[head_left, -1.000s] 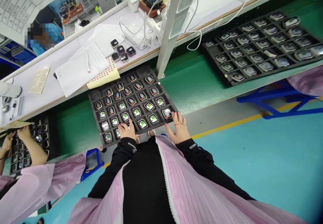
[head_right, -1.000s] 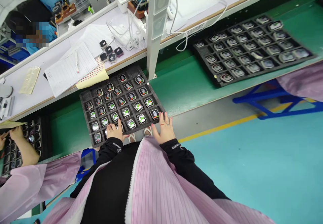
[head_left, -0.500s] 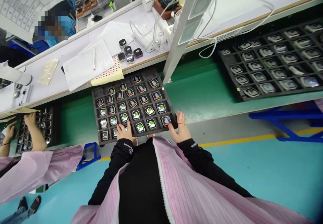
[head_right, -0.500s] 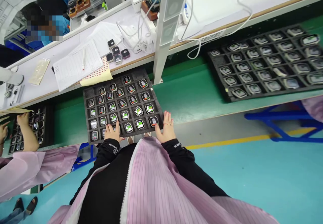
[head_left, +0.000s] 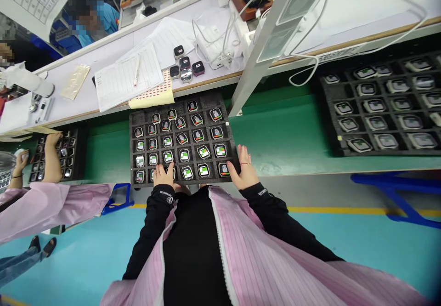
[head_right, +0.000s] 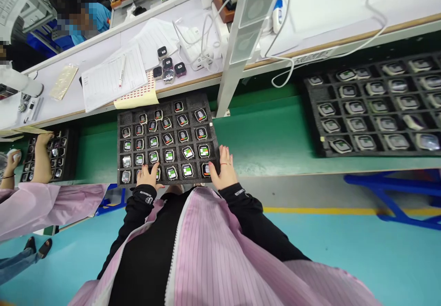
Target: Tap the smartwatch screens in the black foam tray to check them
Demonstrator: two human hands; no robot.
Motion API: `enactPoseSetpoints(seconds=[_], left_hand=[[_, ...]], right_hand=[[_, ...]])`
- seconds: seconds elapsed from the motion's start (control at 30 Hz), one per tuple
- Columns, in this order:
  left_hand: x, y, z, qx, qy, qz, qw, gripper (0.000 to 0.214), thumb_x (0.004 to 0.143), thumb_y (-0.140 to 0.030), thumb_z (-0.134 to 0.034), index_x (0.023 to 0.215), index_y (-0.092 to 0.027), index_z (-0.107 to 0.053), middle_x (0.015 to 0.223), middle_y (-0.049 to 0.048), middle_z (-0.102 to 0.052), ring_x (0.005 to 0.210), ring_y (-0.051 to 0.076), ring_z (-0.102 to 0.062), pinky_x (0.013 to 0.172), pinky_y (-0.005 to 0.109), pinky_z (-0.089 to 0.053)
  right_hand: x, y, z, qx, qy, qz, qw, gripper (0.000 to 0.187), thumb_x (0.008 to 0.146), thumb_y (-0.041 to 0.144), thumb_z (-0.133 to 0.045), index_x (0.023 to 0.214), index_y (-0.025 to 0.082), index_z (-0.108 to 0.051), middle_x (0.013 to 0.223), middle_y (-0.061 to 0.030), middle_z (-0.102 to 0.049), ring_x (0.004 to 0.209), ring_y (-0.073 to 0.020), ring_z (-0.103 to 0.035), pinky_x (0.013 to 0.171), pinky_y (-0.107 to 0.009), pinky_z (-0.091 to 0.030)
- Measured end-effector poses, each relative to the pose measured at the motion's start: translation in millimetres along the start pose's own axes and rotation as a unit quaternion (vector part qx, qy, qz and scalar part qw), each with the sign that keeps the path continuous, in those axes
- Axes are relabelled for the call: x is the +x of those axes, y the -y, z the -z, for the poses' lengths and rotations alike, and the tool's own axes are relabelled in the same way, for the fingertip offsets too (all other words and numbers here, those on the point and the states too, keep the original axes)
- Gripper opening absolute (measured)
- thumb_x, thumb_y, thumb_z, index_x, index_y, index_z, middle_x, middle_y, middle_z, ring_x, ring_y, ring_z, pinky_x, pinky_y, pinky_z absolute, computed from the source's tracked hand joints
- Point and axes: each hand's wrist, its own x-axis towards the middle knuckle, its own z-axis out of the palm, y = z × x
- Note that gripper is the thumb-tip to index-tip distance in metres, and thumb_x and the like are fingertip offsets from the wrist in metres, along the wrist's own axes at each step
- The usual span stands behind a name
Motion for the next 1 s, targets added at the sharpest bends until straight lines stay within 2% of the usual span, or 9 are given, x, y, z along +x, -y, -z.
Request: enactPoseSetpoints(seconds=[0.13, 0.3, 0.4, 0.5, 0.6, 0.73, 0.8, 0.87, 1.0], left_hand=[[-1, 1, 4.0, -0.001, 0.009, 0.004, 1.0, 0.098, 0.062, -0.038, -0.09, 0.147, -0.031, -0.042, 0.145, 0.02, -0.047, 0.14, 0.035, -0.043, 0.122, 0.058, -0.015], [0, 1, 4.5, 0.0, 0.008, -0.001, 1.0, 0.1, 0.059, -0.039, -0.091, 0.146, -0.029, -0.043, 0.144, 0.0221, -0.047, 0.139, 0.036, -0.044, 0.122, 0.058, -0.017], [1, 2, 0.9, 0.018, -0.005, -0.015, 1.0, 0.101, 0.058, -0.037, -0.092, 0.146, -0.027, -0.044, 0.142, 0.024, -0.049, 0.139, 0.038, -0.043, 0.121, 0.057, -0.02], [3, 2, -4.5, 0.036, -0.019, -0.03, 0.999, 0.101, 0.057, -0.035, -0.092, 0.146, -0.023, -0.045, 0.14, 0.0262, -0.05, 0.138, 0.041, -0.044, 0.12, 0.057, -0.024], [4, 3, -9.1, 0.045, -0.028, -0.042, 0.998, 0.102, 0.056, -0.035, -0.092, 0.146, -0.021, -0.045, 0.14, 0.0268, -0.05, 0.138, 0.042, -0.043, 0.119, 0.057, -0.025], [6, 5, -11.5, 0.046, -0.02, -0.048, 0.998, 0.1, 0.059, -0.037, -0.09, 0.147, -0.022, -0.044, 0.143, 0.0264, -0.048, 0.139, 0.042, -0.041, 0.12, 0.056, -0.026], [6, 5, -11.8, 0.046, -0.008, -0.048, 0.998, 0.099, 0.06, -0.036, -0.089, 0.147, -0.023, -0.044, 0.143, 0.0261, -0.049, 0.139, 0.043, -0.041, 0.119, 0.057, -0.026], [8, 5, -12.2, 0.047, 0.001, -0.049, 0.998, 0.1, 0.06, -0.037, -0.089, 0.147, -0.023, -0.043, 0.143, 0.0254, -0.049, 0.139, 0.043, -0.041, 0.118, 0.058, -0.027], [9, 5, -14.6, 0.049, 0.001, -0.055, 0.997, 0.104, 0.058, -0.041, -0.09, 0.148, -0.021, -0.041, 0.143, 0.0266, -0.048, 0.139, 0.044, -0.041, 0.118, 0.056, -0.028]], right_hand=[[22, 6, -6, 0.029, 0.001, -0.005, 1.0, 0.08, 0.098, 0.037, -0.04, 0.159, 0.005, 0.001, 0.159, -0.0205, -0.022, 0.15, -0.0322, -0.016, 0.12, -0.057, -0.022], [27, -2, -18, 0.116, -0.003, -0.083, 0.99, 0.083, 0.097, 0.04, -0.043, 0.16, 0.009, 0.002, 0.16, -0.0179, -0.023, 0.148, -0.0279, -0.025, 0.117, -0.049, -0.032], [20, -11, -22, 0.196, -0.009, -0.135, 0.971, 0.083, 0.097, 0.043, -0.044, 0.16, 0.01, -0.001, 0.159, -0.0173, -0.024, 0.147, -0.0261, -0.026, 0.118, -0.048, -0.03], [11, -18, -18, 0.214, 0.039, -0.151, 0.964, 0.087, 0.094, 0.049, -0.051, 0.16, 0.011, -0.009, 0.158, -0.0167, -0.028, 0.146, -0.0268, -0.03, 0.12, -0.048, -0.026], [5, -24, -10, 0.213, 0.088, -0.128, 0.965, 0.094, 0.09, 0.05, -0.059, 0.16, 0.013, -0.008, 0.16, -0.015, -0.024, 0.147, -0.0277, -0.026, 0.12, -0.049, -0.022], [3, -35, 2, 0.23, 0.157, -0.068, 0.958, 0.105, 0.089, 0.05, -0.062, 0.16, 0.016, 0.008, 0.163, -0.0122, -0.007, 0.15, -0.0276, -0.013, 0.12, -0.052, -0.015], [4, -41, 7, 0.223, 0.199, -0.039, 0.953, 0.11, 0.087, 0.049, -0.064, 0.158, 0.016, 0.014, 0.163, -0.0127, -0.002, 0.15, -0.0282, -0.011, 0.119, -0.053, -0.016], [5, -46, 12, 0.208, 0.227, -0.016, 0.951, 0.112, 0.087, 0.048, -0.066, 0.158, 0.017, 0.015, 0.163, -0.0132, -0.003, 0.149, -0.0286, -0.014, 0.118, -0.053, -0.021], [6, -50, 16, 0.187, 0.223, -0.012, 0.957, 0.111, 0.086, 0.043, -0.067, 0.159, 0.019, 0.012, 0.163, -0.0124, -0.009, 0.148, -0.0285, -0.02, 0.116, -0.052, -0.026]])
